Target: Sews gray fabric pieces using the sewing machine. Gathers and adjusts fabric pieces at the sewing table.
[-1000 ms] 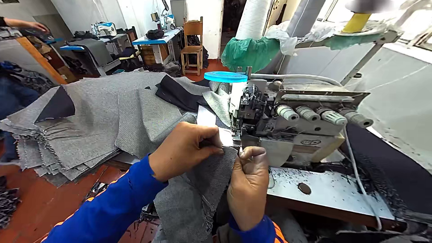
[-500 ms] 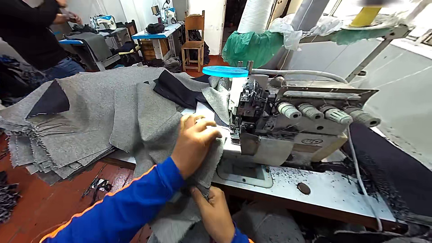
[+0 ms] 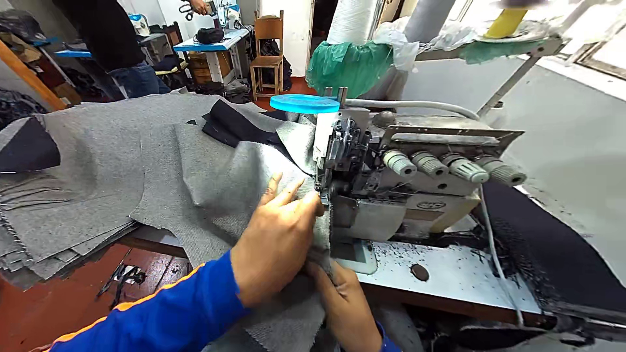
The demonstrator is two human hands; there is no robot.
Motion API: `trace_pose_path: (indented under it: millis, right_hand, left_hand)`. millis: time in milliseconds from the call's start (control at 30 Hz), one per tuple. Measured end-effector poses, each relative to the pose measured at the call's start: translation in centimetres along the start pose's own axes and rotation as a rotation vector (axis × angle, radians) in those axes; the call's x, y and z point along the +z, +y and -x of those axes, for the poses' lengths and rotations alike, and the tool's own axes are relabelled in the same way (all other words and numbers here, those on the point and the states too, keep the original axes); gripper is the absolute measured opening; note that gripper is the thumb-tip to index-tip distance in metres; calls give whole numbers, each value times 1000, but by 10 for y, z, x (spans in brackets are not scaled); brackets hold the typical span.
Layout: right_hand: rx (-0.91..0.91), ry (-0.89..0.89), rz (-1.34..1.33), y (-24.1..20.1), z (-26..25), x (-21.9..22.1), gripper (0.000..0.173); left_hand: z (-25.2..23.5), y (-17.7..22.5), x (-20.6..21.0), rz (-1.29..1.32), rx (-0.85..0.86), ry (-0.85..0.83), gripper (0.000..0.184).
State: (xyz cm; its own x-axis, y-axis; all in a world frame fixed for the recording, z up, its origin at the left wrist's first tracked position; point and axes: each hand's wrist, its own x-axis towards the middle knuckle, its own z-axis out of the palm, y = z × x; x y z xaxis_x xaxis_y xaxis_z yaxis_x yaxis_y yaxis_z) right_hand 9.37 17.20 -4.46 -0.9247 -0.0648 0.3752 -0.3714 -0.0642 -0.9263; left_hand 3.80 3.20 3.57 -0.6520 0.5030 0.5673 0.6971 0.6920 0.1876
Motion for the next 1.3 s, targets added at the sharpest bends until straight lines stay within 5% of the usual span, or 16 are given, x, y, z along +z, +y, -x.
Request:
trace_pose_path:
  millis: [267, 400, 800, 933, 1000, 1067, 1133, 1300]
  right_hand:
    - [36, 35, -260, -1, -4, 3, 30]
    - [-32, 140, -36, 0, -11, 15, 28]
    - [-183, 237, 207, 13, -40, 23, 40]
    - [-298, 221, 353, 35, -17, 20, 52]
    - [-356, 283, 582, 47, -7, 1, 46]
    - [-420, 302, 838, 59, 0, -18, 45]
    - [-543, 305, 1056, 71, 0, -21, 46]
    - [-566, 276, 1240, 73, 7, -14, 37]
  left_hand:
    - [50, 14, -22, -140, 307, -61, 75]
    - [47, -5, -14, -250, 400, -69, 32]
    - [7, -50, 4, -100, 468, 2, 25]
    - [35, -63, 20, -146, 332, 100, 30]
    - [60, -88, 35, -269, 103, 218, 38]
    - [64, -128, 52, -293, -187, 165, 66]
    - [28, -162, 64, -192, -384, 63, 82]
    - [-87, -198, 106, -99, -329, 129, 59]
